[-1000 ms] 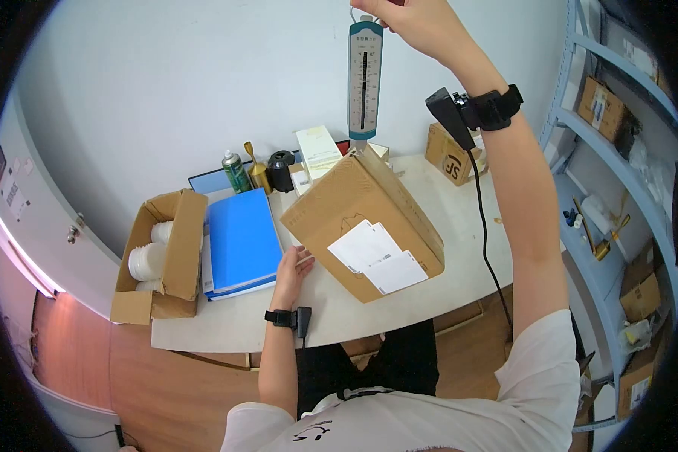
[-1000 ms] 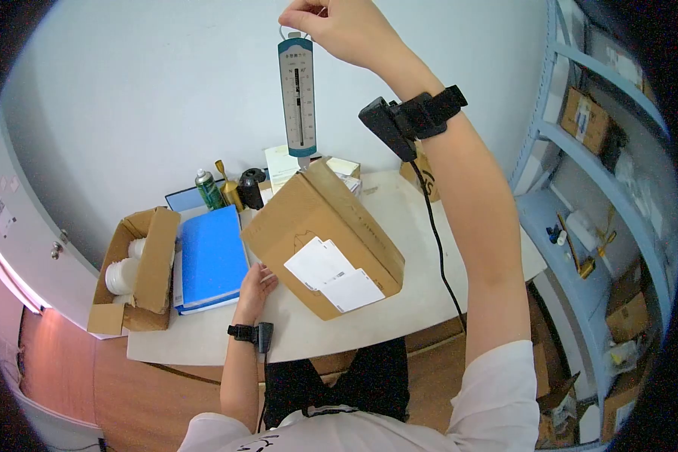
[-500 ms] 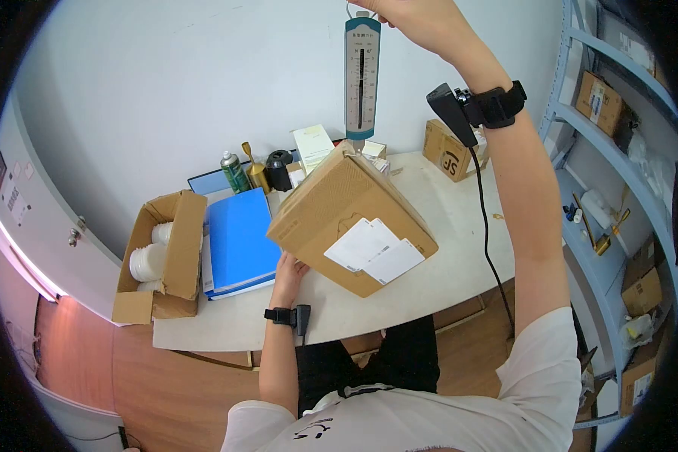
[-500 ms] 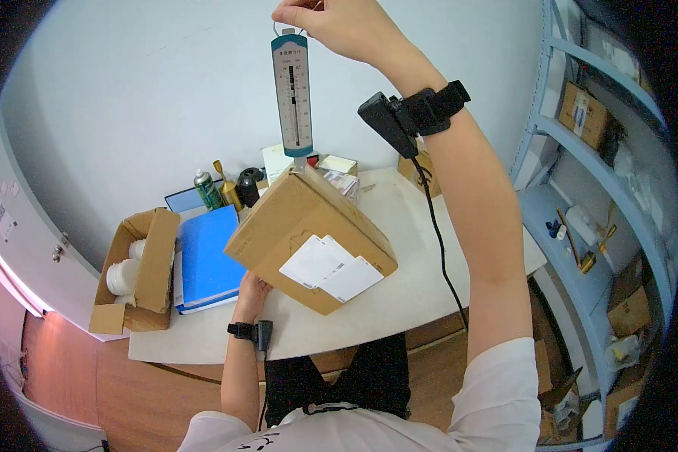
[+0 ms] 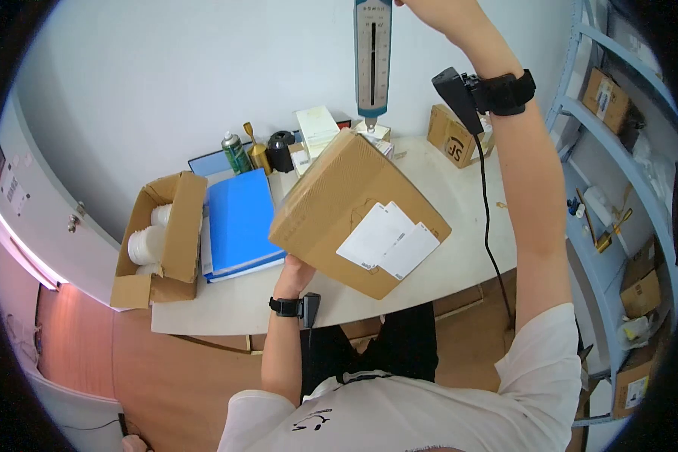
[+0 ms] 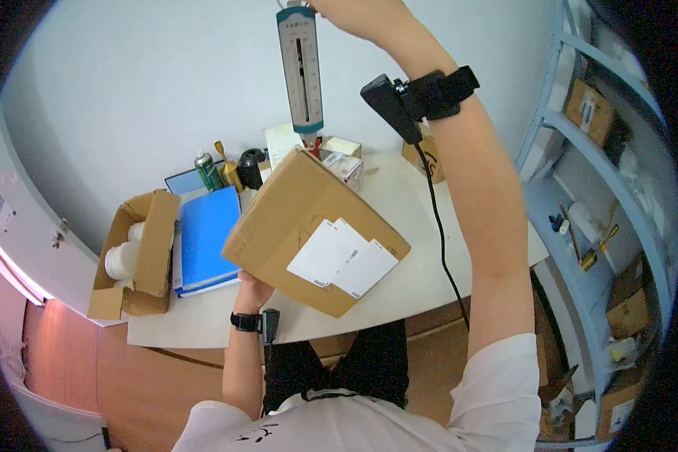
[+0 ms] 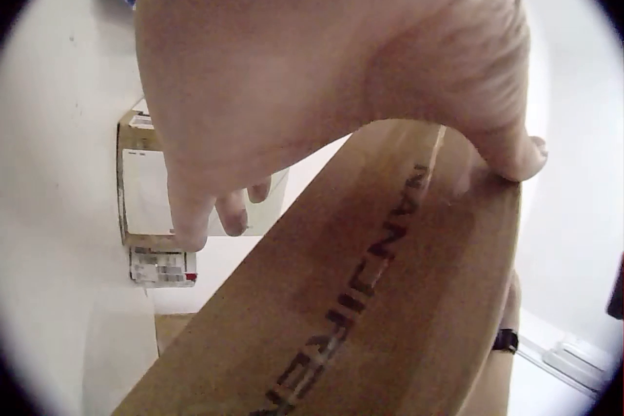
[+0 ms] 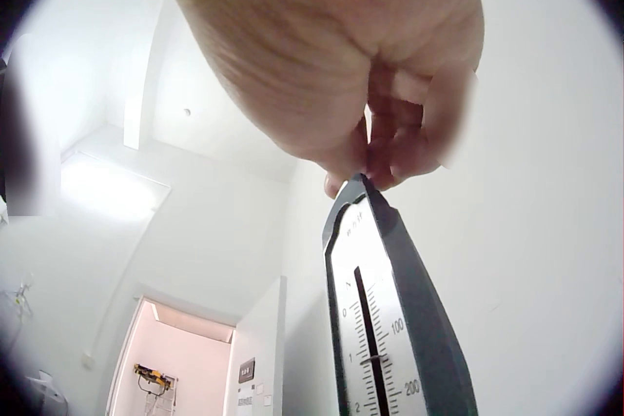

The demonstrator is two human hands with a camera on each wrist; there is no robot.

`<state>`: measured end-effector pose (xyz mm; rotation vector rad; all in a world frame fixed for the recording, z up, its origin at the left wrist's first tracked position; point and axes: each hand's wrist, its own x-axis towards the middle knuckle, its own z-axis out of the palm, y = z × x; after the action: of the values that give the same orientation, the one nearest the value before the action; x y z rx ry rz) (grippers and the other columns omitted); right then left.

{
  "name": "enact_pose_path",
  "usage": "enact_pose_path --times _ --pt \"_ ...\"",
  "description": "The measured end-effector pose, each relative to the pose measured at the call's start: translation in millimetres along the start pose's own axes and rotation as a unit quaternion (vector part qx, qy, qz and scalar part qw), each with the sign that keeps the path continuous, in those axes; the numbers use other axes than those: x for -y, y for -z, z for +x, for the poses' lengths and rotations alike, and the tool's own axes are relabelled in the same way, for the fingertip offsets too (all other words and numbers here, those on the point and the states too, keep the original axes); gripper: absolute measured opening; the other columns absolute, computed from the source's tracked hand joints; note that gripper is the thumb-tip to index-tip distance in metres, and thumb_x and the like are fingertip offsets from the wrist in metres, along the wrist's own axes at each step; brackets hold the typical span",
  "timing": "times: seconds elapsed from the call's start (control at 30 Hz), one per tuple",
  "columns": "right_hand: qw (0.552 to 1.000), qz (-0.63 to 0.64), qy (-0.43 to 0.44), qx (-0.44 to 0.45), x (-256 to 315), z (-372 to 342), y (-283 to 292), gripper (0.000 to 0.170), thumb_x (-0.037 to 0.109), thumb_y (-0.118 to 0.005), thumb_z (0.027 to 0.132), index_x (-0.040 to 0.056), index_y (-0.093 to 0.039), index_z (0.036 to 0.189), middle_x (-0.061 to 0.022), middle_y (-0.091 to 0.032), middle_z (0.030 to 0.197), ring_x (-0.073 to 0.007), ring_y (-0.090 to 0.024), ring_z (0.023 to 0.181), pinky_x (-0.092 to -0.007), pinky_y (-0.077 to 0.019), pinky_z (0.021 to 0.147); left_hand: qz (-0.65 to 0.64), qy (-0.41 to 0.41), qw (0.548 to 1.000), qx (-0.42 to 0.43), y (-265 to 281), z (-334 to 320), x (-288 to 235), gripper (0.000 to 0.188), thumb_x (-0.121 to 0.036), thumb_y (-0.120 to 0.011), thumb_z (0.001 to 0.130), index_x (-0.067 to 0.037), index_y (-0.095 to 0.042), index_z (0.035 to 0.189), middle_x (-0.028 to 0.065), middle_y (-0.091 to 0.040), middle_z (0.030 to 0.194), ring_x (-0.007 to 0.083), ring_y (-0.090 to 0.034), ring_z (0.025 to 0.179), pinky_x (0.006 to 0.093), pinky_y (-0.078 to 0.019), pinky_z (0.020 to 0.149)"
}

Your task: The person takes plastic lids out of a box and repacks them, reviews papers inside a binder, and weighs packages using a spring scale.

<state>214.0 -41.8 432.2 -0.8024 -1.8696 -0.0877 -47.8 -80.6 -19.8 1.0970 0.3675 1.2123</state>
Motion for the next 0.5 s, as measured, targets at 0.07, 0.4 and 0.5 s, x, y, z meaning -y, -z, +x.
enact_pose_path --times 0.07,0.4,0.5 --pt "0.999 0.016 0.023 -0.040 -7 -4 2 0.022 0.018 -0.066 0.093 -0.0023 -0.074 0.096 -0.0084 -0.072 0.080 -0.0132 -0.063 0.069 -0.0287 -0.0510 0.065 -0.016 -0.009 0.999 -0.042 -19 -5 -12 0.119 -0.085 -0.063 0.067 -0.007 -0.035 0.153 0.0080 -0.040 0.156 0.0268 -0.039 0.142 0.0468 -0.0347 0.114" --pt "0.969 0.184 -0.069 -0.147 -53 -46 -10 0.020 0.017 -0.064 0.097 -0.0015 -0.072 0.096 -0.0010 -0.064 0.076 -0.0085 -0.057 0.064 -0.0225 -0.0464 0.057 0.138 -0.095 0.976 -0.139 -38 -11 -27 0.082 -0.032 -0.082 0.082 -0.003 -0.040 0.146 0.0112 -0.053 0.138 0.0241 -0.051 0.127 0.0402 -0.0412 0.106" --pt "0.952 0.228 -0.119 -0.168 -81 -77 -3 0.021 0.019 -0.064 0.098 -0.0006 -0.072 0.097 -0.0014 -0.064 0.078 -0.0085 -0.058 0.068 -0.0223 -0.0469 0.060 0.042 -0.125 0.972 -0.195 -48 -11 -43 0.078 -0.027 -0.080 0.080 -0.003 -0.041 0.144 0.0129 -0.056 0.133 0.0242 -0.053 0.124 0.0396 -0.0423 0.105"
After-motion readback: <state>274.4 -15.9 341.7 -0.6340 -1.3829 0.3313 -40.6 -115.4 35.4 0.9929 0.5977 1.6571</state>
